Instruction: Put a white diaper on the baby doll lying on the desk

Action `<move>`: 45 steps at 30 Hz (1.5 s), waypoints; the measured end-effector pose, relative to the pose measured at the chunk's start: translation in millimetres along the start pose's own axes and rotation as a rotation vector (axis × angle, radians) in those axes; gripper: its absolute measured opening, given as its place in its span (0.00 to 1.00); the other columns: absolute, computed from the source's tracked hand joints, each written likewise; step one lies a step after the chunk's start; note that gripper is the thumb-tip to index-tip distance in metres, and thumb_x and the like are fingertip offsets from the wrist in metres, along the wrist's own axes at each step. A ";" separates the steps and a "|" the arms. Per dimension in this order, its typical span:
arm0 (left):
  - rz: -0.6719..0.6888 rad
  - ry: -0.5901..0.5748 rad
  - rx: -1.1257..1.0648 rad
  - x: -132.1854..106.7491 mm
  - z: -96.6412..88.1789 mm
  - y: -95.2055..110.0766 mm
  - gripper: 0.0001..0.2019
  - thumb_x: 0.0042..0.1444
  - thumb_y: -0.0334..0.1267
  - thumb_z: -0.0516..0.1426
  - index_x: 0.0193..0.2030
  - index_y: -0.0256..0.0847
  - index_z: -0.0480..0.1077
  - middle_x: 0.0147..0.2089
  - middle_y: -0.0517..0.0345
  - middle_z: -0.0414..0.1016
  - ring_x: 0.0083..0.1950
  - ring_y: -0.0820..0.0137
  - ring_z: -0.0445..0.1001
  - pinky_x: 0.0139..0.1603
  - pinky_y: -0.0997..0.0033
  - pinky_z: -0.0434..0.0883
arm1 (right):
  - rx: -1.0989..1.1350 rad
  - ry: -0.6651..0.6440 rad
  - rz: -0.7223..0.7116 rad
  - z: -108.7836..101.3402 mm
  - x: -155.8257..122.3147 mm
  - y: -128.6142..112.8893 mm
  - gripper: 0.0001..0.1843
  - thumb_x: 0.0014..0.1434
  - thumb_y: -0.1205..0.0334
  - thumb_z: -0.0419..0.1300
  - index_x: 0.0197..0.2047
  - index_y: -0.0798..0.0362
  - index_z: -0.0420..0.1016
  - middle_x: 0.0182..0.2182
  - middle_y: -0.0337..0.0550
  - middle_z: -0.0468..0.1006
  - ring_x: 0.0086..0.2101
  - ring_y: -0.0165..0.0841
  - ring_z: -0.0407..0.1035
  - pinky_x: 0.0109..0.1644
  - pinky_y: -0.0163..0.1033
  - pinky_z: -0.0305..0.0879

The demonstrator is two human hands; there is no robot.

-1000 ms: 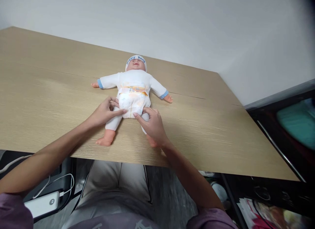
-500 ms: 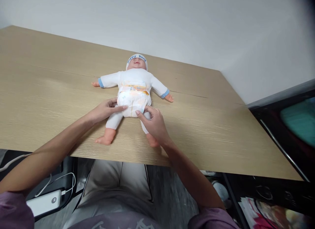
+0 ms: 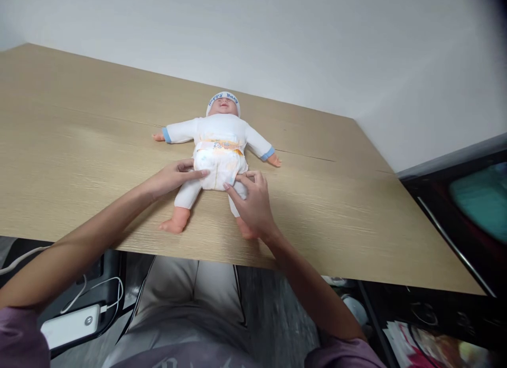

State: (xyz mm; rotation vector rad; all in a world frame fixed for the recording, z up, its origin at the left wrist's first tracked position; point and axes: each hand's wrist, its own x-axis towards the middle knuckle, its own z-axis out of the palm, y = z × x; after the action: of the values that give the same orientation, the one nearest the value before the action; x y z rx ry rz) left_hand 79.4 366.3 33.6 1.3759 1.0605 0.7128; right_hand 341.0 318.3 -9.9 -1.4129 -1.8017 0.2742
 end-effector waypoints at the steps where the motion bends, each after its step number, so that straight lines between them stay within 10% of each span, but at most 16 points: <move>1: -0.001 -0.012 -0.001 -3.8 -3.9 3.2 0.32 0.58 0.63 0.74 0.59 0.41 0.85 0.62 0.45 0.88 0.64 0.48 0.83 0.65 0.49 0.78 | 0.013 -0.028 0.002 -5.2 -2.2 -0.7 0.13 0.74 0.50 0.69 0.52 0.48 0.88 0.52 0.51 0.78 0.55 0.48 0.73 0.66 0.59 0.70; 6: 0.040 0.095 0.244 -19.8 -36.7 10.0 0.31 0.63 0.64 0.69 0.62 0.44 0.83 0.63 0.46 0.86 0.64 0.51 0.82 0.69 0.47 0.77 | 0.076 -0.138 0.005 -43.4 -7.9 5.8 0.18 0.77 0.46 0.66 0.61 0.45 0.86 0.49 0.47 0.84 0.43 0.41 0.76 0.52 0.49 0.76; 10: 0.181 0.325 0.627 3.8 -70.9 0.8 0.31 0.66 0.61 0.66 0.67 0.41 0.76 0.70 0.41 0.79 0.63 0.51 0.79 0.69 0.46 0.75 | -0.088 -0.006 -0.071 -59.3 20.4 42.5 0.19 0.77 0.45 0.64 0.60 0.48 0.83 0.48 0.50 0.86 0.47 0.46 0.78 0.59 0.54 0.75; 16: 0.169 0.443 1.112 94.6 -89.2 -9.2 0.41 0.65 0.60 0.65 0.75 0.30 0.67 0.75 0.25 0.70 0.78 0.32 0.61 0.78 0.35 0.60 | -0.354 -0.039 -0.092 -18.6 110.3 107.8 0.37 0.72 0.37 0.63 0.70 0.57 0.72 0.65 0.67 0.79 0.64 0.61 0.71 0.71 0.68 0.67; 22: 0.060 0.464 1.107 116.1 -71.2 9.2 0.33 0.69 0.61 0.61 0.66 0.33 0.74 0.63 0.29 0.80 0.65 0.41 0.74 0.68 0.45 0.69 | -0.273 -0.070 0.081 11.6 152.0 109.7 0.26 0.75 0.40 0.58 0.60 0.54 0.78 0.55 0.65 0.85 0.55 0.60 0.78 0.62 0.65 0.75; 26: 0.084 0.534 1.075 51.6 -42.0 26.5 0.32 0.70 0.65 0.59 0.62 0.37 0.74 0.55 0.35 0.83 0.54 0.46 0.78 0.58 0.51 0.73 | -0.181 -0.028 0.032 -22.2 131.3 85.8 0.25 0.73 0.42 0.59 0.61 0.51 0.79 0.55 0.60 0.88 0.54 0.58 0.79 0.61 0.60 0.76; 30: 0.198 0.509 1.075 -65.8 6.9 28.0 0.27 0.70 0.63 0.59 0.59 0.40 0.72 0.50 0.40 0.81 0.50 0.46 0.78 0.52 0.51 0.75 | -0.125 -0.101 -0.066 -90.5 72.8 46.0 0.21 0.72 0.49 0.60 0.62 0.48 0.81 0.54 0.52 0.89 0.52 0.53 0.81 0.59 0.56 0.77; 36: 0.289 0.216 0.956 -256.0 86.9 -43.3 0.18 0.72 0.55 0.60 0.57 0.44 0.71 0.46 0.46 0.81 0.41 0.50 0.80 0.43 0.52 0.77 | -0.063 -0.307 -0.204 -171.4 -66.4 -16.4 0.25 0.71 0.58 0.65 0.69 0.40 0.80 0.55 0.45 0.87 0.52 0.48 0.82 0.55 0.50 0.78; 41: 0.107 0.065 0.844 -357.0 123.6 -122.8 0.17 0.65 0.49 0.62 0.58 0.50 0.71 0.55 0.43 0.86 0.52 0.42 0.86 0.50 0.44 0.82 | -0.066 -0.553 -0.172 -163.1 -167.5 -41.4 0.32 0.72 0.67 0.64 0.74 0.32 0.77 0.57 0.45 0.86 0.55 0.47 0.81 0.58 0.51 0.76; 45: -0.118 0.008 0.802 -378.5 125.1 -137.4 0.17 0.66 0.49 0.60 0.58 0.48 0.69 0.51 0.45 0.86 0.48 0.44 0.88 0.47 0.47 0.82 | -0.011 -0.664 -0.116 -107.0 -203.9 -29.9 0.32 0.69 0.69 0.64 0.74 0.40 0.77 0.59 0.48 0.84 0.59 0.48 0.78 0.64 0.52 0.74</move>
State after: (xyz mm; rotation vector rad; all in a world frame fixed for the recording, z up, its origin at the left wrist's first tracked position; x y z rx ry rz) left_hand 17.5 -42.7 -48.4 1.9547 1.5039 0.1890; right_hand 403.6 94.8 -15.7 -1.3036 -2.4042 0.7402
